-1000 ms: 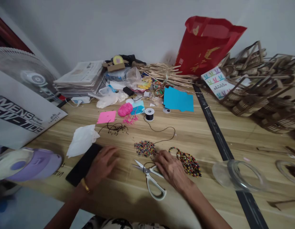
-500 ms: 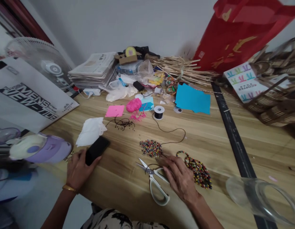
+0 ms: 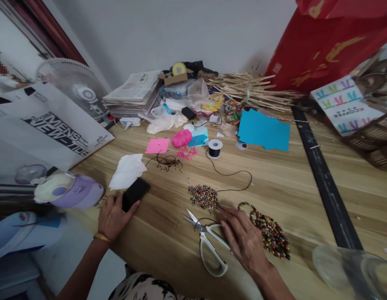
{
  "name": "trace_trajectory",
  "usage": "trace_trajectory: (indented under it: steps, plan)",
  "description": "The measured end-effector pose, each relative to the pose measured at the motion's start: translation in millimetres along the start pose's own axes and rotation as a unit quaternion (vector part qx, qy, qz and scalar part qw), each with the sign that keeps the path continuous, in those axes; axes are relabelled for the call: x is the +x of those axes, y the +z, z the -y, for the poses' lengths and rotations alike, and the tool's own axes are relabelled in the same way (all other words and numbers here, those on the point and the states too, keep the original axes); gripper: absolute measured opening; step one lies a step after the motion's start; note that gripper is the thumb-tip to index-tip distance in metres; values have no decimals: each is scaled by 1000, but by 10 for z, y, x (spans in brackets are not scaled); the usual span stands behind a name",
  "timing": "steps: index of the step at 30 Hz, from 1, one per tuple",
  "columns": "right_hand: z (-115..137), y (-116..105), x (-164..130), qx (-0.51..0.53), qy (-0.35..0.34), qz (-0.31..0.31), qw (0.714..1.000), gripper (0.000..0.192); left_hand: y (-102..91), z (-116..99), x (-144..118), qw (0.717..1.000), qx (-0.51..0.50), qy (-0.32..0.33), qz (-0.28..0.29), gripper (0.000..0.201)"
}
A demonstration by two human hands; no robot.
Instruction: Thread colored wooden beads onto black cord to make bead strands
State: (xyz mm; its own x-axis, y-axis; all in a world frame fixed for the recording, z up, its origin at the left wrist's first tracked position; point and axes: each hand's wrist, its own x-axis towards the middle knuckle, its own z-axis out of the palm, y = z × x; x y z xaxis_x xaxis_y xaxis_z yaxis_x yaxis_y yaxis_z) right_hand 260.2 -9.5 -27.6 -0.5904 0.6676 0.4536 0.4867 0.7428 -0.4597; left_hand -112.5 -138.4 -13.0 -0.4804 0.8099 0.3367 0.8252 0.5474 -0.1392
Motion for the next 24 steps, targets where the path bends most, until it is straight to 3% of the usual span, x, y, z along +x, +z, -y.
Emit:
trace_trajectory:
  steps: [16,24]
  plan:
    - [-33,11,-6,-3,9,3,1000,22,32,52,-13,1000,-12,15,-6,63]
    - [-44,11,-8,-6,13,8,1000,24,33,161,-118,998,-53,0,-21,78]
